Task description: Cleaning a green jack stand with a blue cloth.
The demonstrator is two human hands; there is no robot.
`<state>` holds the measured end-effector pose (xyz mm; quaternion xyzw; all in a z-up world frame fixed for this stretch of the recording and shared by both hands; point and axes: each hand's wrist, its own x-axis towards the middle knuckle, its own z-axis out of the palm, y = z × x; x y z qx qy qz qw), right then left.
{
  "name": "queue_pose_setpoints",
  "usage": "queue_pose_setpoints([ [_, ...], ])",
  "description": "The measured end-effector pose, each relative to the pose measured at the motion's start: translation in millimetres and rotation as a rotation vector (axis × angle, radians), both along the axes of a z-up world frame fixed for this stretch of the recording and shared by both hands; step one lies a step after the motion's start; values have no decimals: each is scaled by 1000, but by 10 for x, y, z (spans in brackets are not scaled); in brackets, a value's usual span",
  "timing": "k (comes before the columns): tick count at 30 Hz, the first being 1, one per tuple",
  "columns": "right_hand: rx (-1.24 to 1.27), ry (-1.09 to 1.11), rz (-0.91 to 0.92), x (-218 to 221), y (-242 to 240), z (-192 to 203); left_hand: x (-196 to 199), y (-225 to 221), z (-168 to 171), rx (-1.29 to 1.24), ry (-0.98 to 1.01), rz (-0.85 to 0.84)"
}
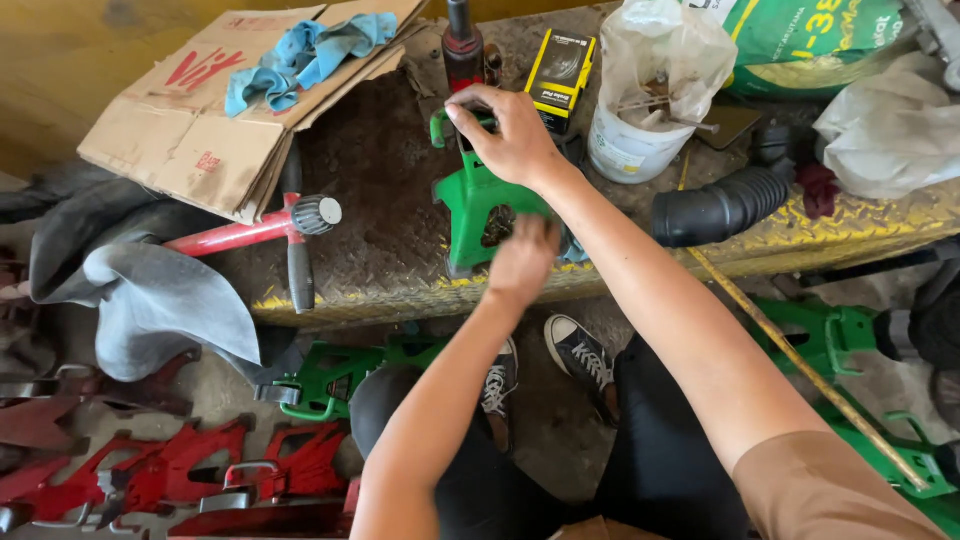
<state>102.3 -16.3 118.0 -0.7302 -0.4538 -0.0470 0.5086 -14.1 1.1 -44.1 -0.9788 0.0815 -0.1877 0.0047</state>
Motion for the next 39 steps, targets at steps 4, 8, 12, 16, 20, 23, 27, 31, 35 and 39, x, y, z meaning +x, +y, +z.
queue_pose_setpoints([
  [4,2,29,19,-19,5,3,-45,-128,-218,-18,173,-101],
  [8,5,-12,2,4,11,-14,26,-113,292,4,361,146],
  [12,5,-30,14,-4,7,-20,-61,167,606,-155,477,499],
  [16,24,-47,34,-16,-11,0,-163,339,488,-197,369,531],
  [20,-19,6,17,-8,-22,22,-207,482,531,-200,397,572],
  [23,14,-28,44,41,-10,-34,-274,791,566,-272,370,531],
  [27,40,-65,25,48,0,-73,-419,869,1316,-584,-63,296],
  [31,-10,-45,36,64,-1,-36,-355,716,1285,-634,-217,133],
  [35,-3,-37,28,22,-17,15,-220,569,747,-408,41,299],
  [39,27,-61,64,0,-15,1,-215,414,277,-299,357,490],
])
